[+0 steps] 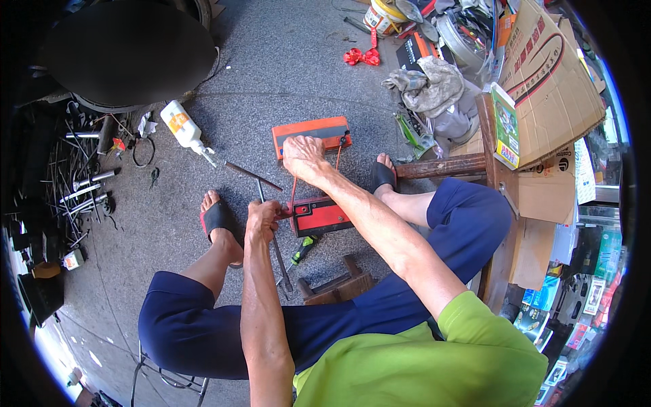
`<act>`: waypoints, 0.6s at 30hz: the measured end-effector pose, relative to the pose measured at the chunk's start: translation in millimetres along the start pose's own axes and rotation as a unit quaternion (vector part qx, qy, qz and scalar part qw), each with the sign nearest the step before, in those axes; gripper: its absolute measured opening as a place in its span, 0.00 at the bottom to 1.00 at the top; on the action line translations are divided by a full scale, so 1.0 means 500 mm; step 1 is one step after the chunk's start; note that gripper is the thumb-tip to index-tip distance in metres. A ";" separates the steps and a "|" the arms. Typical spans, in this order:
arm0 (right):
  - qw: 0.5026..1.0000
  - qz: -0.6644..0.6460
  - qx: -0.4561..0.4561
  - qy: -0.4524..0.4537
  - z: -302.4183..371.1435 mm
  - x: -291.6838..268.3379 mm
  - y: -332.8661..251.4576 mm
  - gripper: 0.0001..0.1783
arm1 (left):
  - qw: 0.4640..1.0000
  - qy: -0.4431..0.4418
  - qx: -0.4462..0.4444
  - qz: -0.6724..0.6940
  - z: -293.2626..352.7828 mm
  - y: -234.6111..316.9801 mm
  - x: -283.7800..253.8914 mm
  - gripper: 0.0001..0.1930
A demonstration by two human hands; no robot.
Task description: The person sits on a low stool and repeatedly rubs a long metal rod against a red rectangular sharpening device on the floor. They rotate the rod and change grip positions while continuing the sharpening motion.
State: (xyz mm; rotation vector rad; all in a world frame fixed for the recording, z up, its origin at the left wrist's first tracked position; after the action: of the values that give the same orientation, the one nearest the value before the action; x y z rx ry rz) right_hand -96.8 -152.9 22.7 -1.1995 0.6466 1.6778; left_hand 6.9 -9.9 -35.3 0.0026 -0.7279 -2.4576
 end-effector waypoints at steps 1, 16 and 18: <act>0.999 0.005 0.010 0.036 0.002 -0.003 -0.002 0.12 | 1.000 -0.002 -0.002 -0.002 -0.008 -0.006 -0.004 0.05; 0.989 0.078 0.027 0.123 0.006 0.009 -0.030 0.09 | 1.000 0.006 0.028 -0.002 -0.019 -0.016 0.000 0.11; 0.985 -0.012 -0.041 0.167 0.014 -0.008 -0.065 0.19 | 0.999 0.013 0.048 0.009 -0.014 -0.016 0.003 0.15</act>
State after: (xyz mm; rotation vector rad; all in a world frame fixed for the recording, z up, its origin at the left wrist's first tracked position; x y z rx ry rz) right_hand -70.1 -135.1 32.3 -1.5605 0.7686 1.5082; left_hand 2.5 -8.9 -44.9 0.0643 -0.8295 -2.3997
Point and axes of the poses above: each hand's wrist, its own z-axis away from the middle knuckle, its own x-axis out of the palm, y = z × x, the point moved 4 cm from there along -z, towards the middle knuckle, and after that the axes turned 10 degrees about z, right-handed, at the moved point
